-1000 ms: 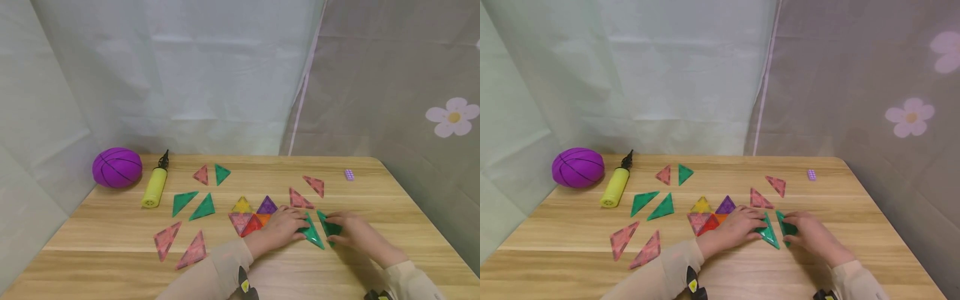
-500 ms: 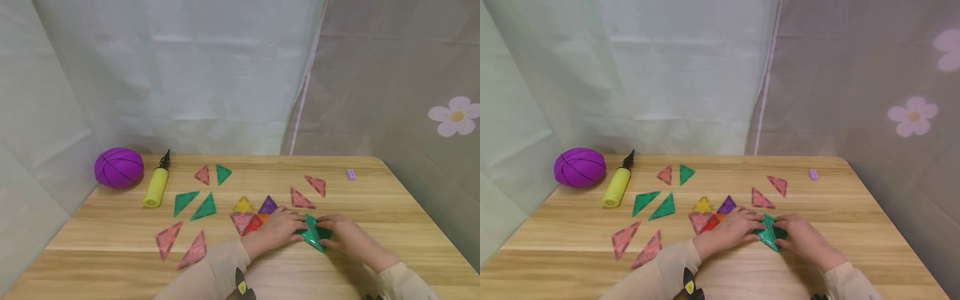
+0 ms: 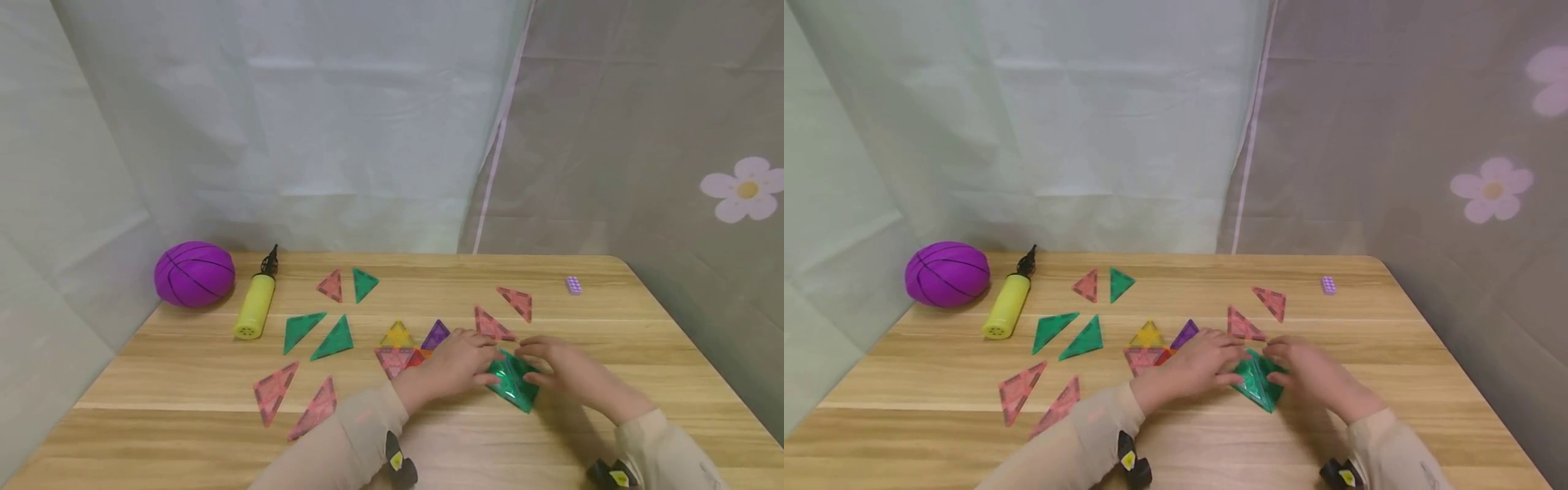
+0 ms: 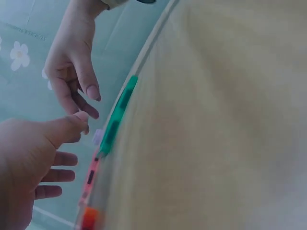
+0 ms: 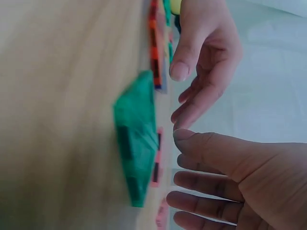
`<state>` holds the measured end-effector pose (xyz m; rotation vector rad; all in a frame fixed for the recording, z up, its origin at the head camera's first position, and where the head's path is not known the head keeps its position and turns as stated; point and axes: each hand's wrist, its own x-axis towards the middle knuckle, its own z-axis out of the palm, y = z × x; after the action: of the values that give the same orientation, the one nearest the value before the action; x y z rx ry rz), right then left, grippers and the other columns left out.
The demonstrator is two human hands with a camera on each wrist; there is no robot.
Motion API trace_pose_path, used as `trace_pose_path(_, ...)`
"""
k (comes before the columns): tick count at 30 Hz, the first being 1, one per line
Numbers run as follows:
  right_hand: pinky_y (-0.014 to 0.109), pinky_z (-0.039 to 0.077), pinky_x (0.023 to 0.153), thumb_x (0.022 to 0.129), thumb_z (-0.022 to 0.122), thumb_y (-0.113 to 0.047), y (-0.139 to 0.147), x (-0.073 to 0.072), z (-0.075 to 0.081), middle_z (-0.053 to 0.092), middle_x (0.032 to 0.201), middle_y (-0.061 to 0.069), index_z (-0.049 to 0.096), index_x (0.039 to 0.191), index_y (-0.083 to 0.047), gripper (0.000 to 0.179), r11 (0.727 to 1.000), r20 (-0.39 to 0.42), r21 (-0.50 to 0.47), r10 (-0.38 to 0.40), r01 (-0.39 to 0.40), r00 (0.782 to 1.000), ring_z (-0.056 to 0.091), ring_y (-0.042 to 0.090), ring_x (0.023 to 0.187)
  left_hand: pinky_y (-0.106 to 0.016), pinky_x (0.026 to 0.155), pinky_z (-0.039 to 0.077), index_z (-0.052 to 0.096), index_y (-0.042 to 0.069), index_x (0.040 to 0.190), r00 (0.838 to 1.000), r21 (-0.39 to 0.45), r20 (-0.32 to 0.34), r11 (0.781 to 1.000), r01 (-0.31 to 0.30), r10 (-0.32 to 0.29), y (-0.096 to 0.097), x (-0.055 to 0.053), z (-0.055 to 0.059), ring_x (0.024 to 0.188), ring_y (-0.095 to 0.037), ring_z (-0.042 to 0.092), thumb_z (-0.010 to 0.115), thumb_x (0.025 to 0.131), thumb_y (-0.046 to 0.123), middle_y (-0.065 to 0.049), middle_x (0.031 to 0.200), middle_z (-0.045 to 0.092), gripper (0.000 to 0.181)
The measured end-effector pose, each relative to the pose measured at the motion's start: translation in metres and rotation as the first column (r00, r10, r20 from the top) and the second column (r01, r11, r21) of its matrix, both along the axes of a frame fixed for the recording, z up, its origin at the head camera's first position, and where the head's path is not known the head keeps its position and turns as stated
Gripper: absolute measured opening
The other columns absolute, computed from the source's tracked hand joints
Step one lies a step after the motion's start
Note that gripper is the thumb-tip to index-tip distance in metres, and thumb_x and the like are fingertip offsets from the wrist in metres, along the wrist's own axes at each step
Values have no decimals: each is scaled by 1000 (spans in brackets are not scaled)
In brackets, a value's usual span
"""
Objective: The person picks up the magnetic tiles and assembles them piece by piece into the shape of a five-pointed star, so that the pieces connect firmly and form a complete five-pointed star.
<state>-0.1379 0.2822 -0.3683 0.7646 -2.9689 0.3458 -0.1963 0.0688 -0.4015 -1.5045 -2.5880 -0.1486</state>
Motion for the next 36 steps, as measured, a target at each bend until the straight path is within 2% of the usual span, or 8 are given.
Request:
trace_pose_path(6, 50, 54, 83, 81, 76, -16, 10, -20, 12, 68, 112, 18, 66, 114, 1, 38, 998, -46, -55, -33, 31, 998, 65, 35, 99, -31, 105, 43, 63, 22, 125, 996, 47, -18, 995, -92, 93, 5, -14, 14, 123, -14, 54, 57, 92, 50, 3, 128, 62, 44)
trace_pose_path(12, 49, 55, 77, 85, 71, -14, 19, -43, 19, 66, 112, 24, 60, 123, 5, 43, 987, 21, -96, -124, 126, 992, 64, 37, 95, -29, 95, 48, 68, 20, 117, 984, 166, -18, 971, -173, 179, 14, -30, 16, 110, -16, 61, 70, 85, 44, 2, 117, 67, 41)
trace_pose_path(15, 51, 55, 80, 87, 69, -14, 21, -54, 19, 64, 117, 26, 58, 125, 6, 45, 983, 36, -103, -149, 152, 988, 64, 39, 99, -31, 96, 47, 67, 21, 119, 970, 150, 20, 958, -243, 242, 20, -35, 14, 109, -17, 60, 71, 85, 43, 2, 118, 67, 41)
trace_pose_path(19, 53, 53, 83, 87, 69, -16, 24, -69, 14, 63, 120, 27, 58, 126, 5, 46, 977, 53, -108, -179, 184, 982, 62, 41, 103, -35, 99, 43, 65, 23, 121, 938, 125, 101, 931, -342, 331, 27, -42, 11, 112, -18, 59, 70, 85, 43, 2, 118, 66, 41)
trace_pose_path(22, 54, 52, 85, 86, 70, -13, 27, -79, 9, 65, 117, 26, 60, 124, 5, 43, 977, 52, -125, -167, 172, 985, 61, 41, 103, -36, 100, 41, 66, 24, 120, 917, 126, 134, 911, -392, 376, 31, -45, 7, 111, -17, 59, 71, 84, 43, 3, 117, 67, 41)
trace_pose_path(25, 50, 52, 82, 84, 70, -8, 30, -89, 4, 67, 112, 22, 63, 119, 4, 38, 978, 49, -136, -150, 156, 987, 62, 36, 97, -37, 100, 40, 68, 23, 116, 907, 130, 135, 900, -415, 399, 33, -48, 3, 108, -17, 60, 72, 81, 48, 4, 115, 68, 43)
trace_pose_path(31, 38, 47, 71, 81, 69, -6, 31, -105, -7, 68, 95, 14, 66, 111, 2, 31, 977, 67, -134, -159, 167, 985, 56, 23, 78, -37, 99, 40, 69, 23, 112, 909, 119, 99, 903, -414, 404, 35, -52, -5, 106, -16, 61, 72, 77, 56, 6, 114, 69, 48)
trace_pose_path(36, 36, 47, 71, 83, 68, -5, 34, -110, -15, 63, 82, 7, 66, 109, 1, 27, 978, 101, -113, -166, 177, 981, 54, 18, 74, -37, 102, 38, 70, 26, 114, 937, 87, 67, 934, -347, 342, 34, -57, -9, 112, -15, 58, 68, 80, 56, 9, 121, 67, 46)
